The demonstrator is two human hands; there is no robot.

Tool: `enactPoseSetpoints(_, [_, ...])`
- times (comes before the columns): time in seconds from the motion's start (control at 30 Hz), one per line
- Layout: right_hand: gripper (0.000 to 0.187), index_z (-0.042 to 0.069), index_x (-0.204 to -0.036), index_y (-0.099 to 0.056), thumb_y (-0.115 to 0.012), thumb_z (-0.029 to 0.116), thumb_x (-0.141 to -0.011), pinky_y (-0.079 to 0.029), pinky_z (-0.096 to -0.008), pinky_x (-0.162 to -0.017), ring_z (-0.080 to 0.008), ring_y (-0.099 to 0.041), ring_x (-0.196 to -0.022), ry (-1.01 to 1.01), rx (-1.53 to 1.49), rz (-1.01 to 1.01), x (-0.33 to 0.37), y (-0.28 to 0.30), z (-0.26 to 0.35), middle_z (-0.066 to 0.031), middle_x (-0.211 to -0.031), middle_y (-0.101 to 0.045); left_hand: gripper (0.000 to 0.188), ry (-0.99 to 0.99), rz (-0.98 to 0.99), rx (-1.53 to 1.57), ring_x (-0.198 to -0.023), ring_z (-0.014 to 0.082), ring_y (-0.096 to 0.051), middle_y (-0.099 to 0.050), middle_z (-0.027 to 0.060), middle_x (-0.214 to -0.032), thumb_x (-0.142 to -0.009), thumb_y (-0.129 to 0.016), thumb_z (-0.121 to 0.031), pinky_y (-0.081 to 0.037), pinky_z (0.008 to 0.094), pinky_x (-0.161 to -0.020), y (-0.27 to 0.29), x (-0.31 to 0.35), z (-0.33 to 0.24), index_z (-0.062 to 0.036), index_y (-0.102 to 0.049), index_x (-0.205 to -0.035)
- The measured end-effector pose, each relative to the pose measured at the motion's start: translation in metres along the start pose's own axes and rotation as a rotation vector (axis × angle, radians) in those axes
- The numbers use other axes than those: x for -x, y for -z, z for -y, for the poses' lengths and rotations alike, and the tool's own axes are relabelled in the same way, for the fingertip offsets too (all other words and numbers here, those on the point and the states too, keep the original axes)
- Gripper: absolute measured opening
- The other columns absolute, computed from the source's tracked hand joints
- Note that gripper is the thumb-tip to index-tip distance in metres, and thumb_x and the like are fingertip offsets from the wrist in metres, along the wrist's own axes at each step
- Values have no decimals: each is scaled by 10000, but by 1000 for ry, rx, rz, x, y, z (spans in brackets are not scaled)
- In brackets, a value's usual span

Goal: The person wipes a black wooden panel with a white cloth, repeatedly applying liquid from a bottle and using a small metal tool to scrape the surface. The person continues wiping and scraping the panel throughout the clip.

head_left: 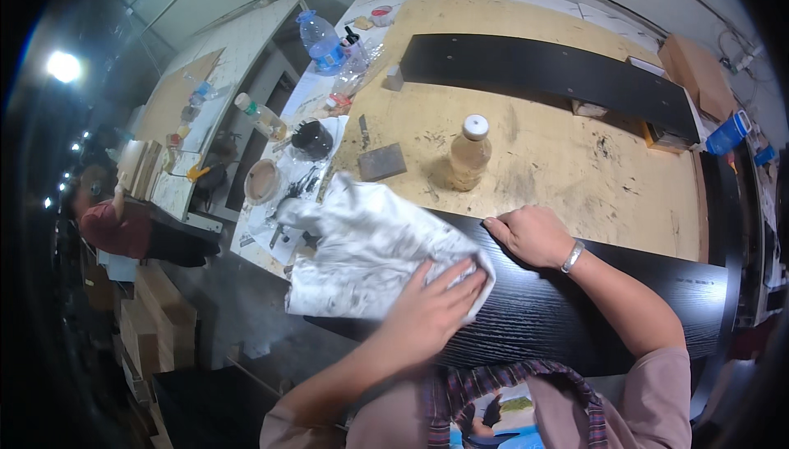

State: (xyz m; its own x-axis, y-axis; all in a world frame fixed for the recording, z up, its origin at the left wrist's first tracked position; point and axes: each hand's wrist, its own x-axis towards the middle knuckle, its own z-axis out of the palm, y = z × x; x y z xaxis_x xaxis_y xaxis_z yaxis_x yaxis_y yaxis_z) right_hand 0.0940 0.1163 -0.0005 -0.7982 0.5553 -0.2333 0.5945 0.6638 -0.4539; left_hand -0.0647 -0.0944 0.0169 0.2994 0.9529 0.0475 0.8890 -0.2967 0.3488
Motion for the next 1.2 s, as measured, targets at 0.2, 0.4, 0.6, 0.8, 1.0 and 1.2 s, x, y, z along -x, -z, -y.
enactPoseSetpoints(0.2, [641, -5, -724, -705, -451, 497, -1031, -528, -506, -724, -431, -671, -733, -22, 14, -11, 4, 6, 4, -239, -718, -674, 593, 309, -131, -212, -1459, 400, -368, -483, 249, -1491, -941, -640, -250, -241, 579, -1196, 8, -27, 50, 85, -489, -1406])
enactPoseSetpoints(0.4, [650, -13, -748, -708, -433, 503, -1034, -525, -517, -760, -430, -678, -785, -41, -32, 36, 0, 5, -2, -251, -785, -690, 700, 230, -23, -8, -1421, 415, -406, -503, 252, -1450, -887, -710, -306, -281, 548, -1188, -5, -45, -15, 63, -468, -1431])
enactPoseSetpoints(0.6, [655, -35, -764, -708, -422, 489, -1035, -521, -522, -774, -449, -674, -799, -5, -55, 37, 0, 8, 2, -277, -793, -681, 715, 378, -83, -19, -1395, 446, -437, -465, 287, -1486, -878, -710, -261, -295, 598, -1147, -8, 14, -29, 88, -449, -1446])
enactPoseSetpoints(0.8, [638, -30, -779, -709, -404, 462, -1047, -506, -541, -787, -478, -654, -807, 48, -69, 21, 1, 1, -5, -291, -814, -674, 513, 488, -347, -60, -1251, 438, -537, -567, 263, -1360, -913, -637, -182, -352, 547, -1116, -47, 93, -47, 62, -532, -1352])
enactPoseSetpoints(1.0, [643, -39, -789, -704, -423, 478, -1050, -508, -541, -798, -486, -647, -823, 43, -30, -1, 2, 0, -3, -295, -823, -672, 343, 1267, -678, 464, -1186, 389, -574, -646, 267, -1205, -976, -581, -129, -403, 542, -1061, -3, 179, -40, 70, -609, -1254])
enactPoseSetpoints(1.2, [661, -39, -762, -704, -427, 490, -1045, -509, -538, -781, -473, -654, -799, 20, 13, -34, -1, -1, -1, -284, -797, -675, 583, 509, -299, -176, -1361, 290, -500, -576, 119, -1419, -847, -703, -182, -347, 557, -1128, -35, 100, -71, -16, -565, -1389])
